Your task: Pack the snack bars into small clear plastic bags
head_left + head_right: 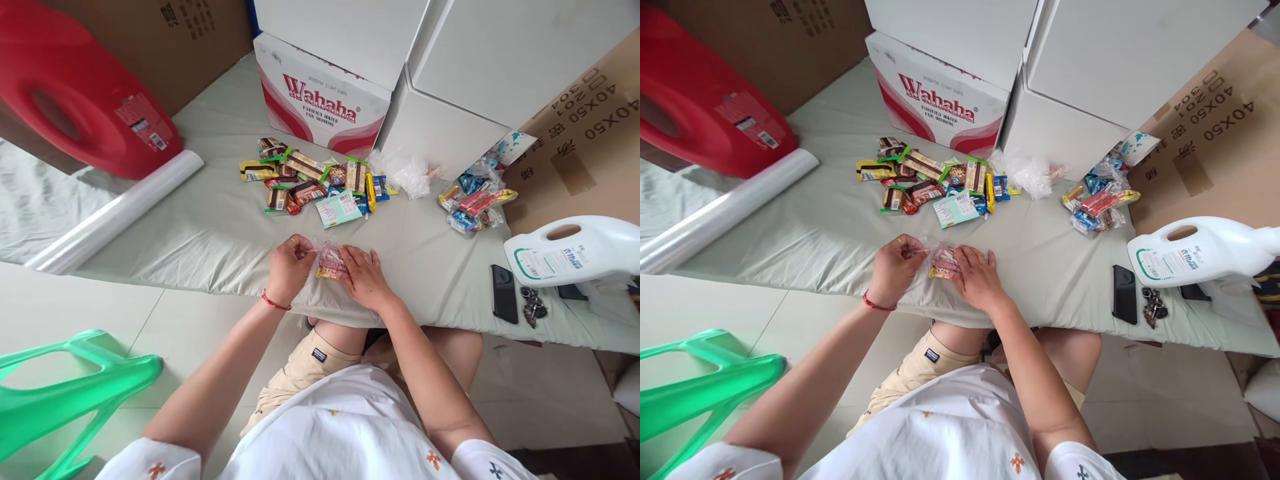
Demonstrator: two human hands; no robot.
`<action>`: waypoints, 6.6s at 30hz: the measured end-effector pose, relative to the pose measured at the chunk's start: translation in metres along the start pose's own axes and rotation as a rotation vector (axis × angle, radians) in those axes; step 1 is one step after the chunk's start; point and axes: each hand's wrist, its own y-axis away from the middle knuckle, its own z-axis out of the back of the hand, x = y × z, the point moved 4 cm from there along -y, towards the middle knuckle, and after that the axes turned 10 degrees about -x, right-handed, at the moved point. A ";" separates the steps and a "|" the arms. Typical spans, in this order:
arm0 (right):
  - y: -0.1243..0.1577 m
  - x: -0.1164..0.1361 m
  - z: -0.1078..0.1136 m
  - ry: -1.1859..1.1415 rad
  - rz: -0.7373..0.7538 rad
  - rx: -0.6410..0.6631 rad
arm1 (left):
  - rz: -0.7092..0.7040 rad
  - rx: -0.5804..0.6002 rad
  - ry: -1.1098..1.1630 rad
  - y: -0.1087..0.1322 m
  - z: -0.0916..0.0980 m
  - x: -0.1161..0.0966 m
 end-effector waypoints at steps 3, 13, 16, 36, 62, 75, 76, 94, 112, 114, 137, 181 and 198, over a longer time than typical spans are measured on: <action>0.000 -0.001 -0.001 -0.007 0.009 -0.001 | -0.107 0.076 0.029 0.013 -0.020 -0.008; 0.000 -0.012 -0.009 -0.215 -0.052 -0.071 | -0.391 0.228 -0.100 0.031 -0.039 -0.009; -0.001 -0.015 -0.009 -0.264 -0.058 -0.089 | -0.349 0.278 -0.076 0.024 -0.037 -0.006; 0.001 -0.026 -0.015 -0.381 -0.049 -0.161 | -0.296 0.477 -0.317 0.011 -0.048 -0.013; 0.035 -0.004 -0.018 0.062 -0.006 -0.227 | -0.467 0.389 -0.481 0.001 -0.034 -0.028; 0.035 -0.006 -0.016 -0.011 -0.039 -0.297 | -0.616 0.534 -0.508 0.000 -0.048 0.006; 0.035 -0.006 -0.016 -0.008 -0.050 -0.299 | -0.612 0.553 -0.527 -0.001 -0.050 0.004; 0.037 -0.013 -0.017 -0.068 0.017 -0.344 | -0.743 0.425 -0.627 0.017 -0.071 -0.013; 0.052 -0.018 -0.010 -0.053 -0.008 -0.391 | -0.959 0.502 -0.595 0.026 -0.071 0.007; 0.060 -0.017 -0.010 -0.003 0.001 -0.371 | -0.957 0.503 -0.596 0.026 -0.071 0.007; 0.075 -0.021 -0.006 -0.127 0.071 -0.353 | -1.011 0.454 -0.554 0.088 -0.036 0.019; 0.069 0.039 -0.009 -1.886 -0.800 0.016 | 0.595 0.642 0.986 0.083 -0.033 -0.015; 0.111 0.034 -0.034 -1.915 -0.822 0.152 | 0.726 0.599 1.104 0.088 -0.052 -0.001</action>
